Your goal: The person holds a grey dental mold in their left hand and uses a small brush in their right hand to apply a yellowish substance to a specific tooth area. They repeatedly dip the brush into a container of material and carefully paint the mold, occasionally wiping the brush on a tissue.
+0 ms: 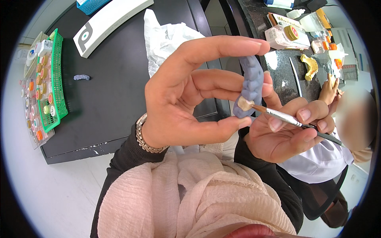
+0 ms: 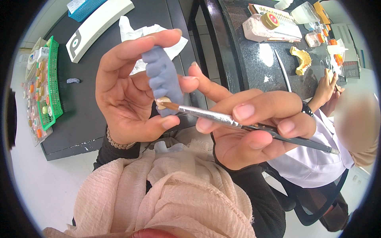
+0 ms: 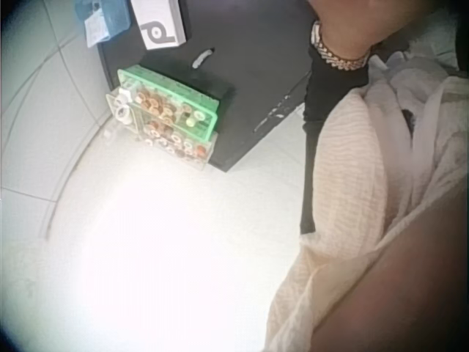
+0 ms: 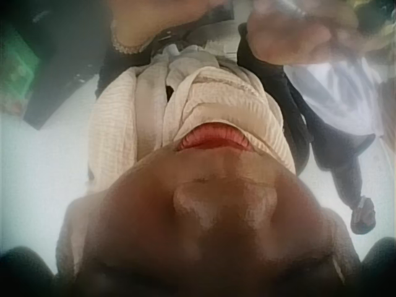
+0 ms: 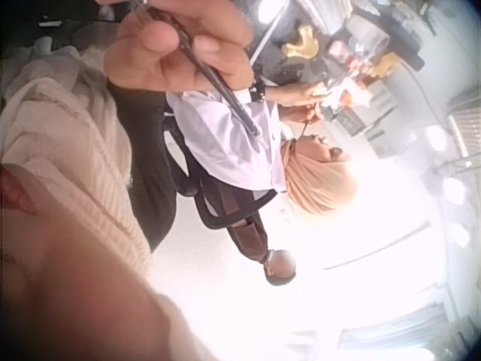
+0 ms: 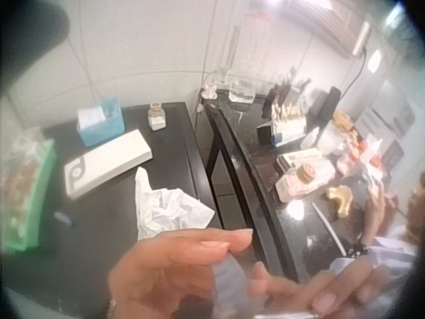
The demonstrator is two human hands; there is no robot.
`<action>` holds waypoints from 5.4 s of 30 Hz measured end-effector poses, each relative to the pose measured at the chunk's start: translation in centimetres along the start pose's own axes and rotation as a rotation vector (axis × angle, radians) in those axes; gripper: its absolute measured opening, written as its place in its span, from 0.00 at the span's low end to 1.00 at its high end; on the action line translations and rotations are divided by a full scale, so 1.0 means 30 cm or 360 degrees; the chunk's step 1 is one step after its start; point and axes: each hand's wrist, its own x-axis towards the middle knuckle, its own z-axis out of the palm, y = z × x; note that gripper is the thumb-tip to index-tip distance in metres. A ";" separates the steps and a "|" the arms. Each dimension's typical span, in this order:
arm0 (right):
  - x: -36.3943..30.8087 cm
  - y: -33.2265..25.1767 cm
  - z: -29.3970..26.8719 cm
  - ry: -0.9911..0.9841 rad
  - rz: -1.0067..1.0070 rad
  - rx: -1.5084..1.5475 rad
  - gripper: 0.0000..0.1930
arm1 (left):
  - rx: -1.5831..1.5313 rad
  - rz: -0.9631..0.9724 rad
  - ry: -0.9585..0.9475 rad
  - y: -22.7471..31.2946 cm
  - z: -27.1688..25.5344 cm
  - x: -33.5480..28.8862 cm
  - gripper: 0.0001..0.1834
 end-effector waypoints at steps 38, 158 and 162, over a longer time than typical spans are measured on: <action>-0.004 -0.005 -0.009 -0.0056 0.0032 0.0038 0.07 | 0.0005 0.0006 0.0030 0.001 0.006 -0.006 0.41; -0.053 -0.005 -0.005 -0.0103 -0.0532 -0.0919 0.11 | 0.0790 0.0284 0.0193 -0.008 -0.018 -0.015 0.37; -0.052 -0.003 -0.003 -0.0100 -0.0528 -0.0919 0.11 | 0.0772 0.0280 0.0177 -0.007 -0.018 -0.014 0.38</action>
